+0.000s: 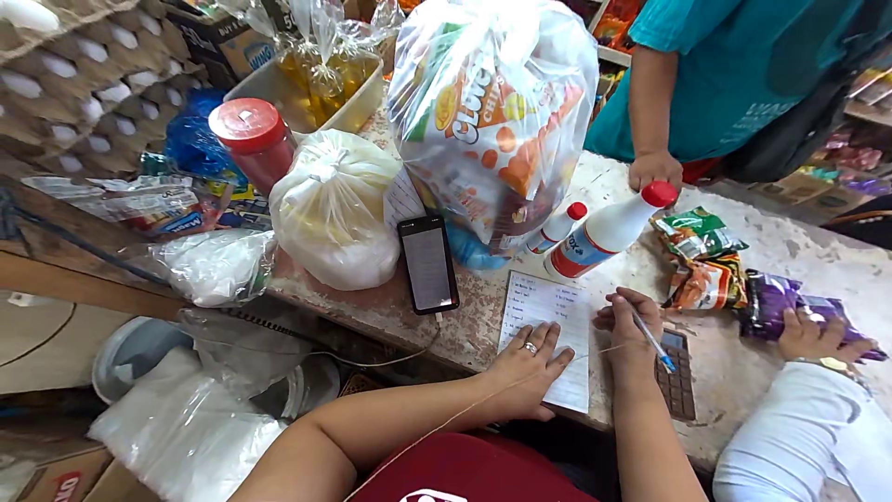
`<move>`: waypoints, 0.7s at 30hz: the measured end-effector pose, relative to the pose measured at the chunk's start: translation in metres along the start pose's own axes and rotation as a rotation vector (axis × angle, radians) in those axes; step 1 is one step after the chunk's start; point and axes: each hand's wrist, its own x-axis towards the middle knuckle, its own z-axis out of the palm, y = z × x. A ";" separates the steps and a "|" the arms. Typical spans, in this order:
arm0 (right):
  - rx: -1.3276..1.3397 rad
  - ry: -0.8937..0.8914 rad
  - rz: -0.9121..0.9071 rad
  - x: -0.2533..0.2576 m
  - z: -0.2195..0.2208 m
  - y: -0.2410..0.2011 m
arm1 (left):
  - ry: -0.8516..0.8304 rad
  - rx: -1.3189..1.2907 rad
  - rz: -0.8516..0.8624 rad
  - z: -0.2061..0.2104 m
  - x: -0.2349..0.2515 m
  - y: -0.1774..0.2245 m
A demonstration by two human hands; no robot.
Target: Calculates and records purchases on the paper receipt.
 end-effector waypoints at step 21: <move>-0.035 -0.025 0.012 0.003 0.000 0.000 | -0.001 0.001 0.002 -0.001 0.000 0.000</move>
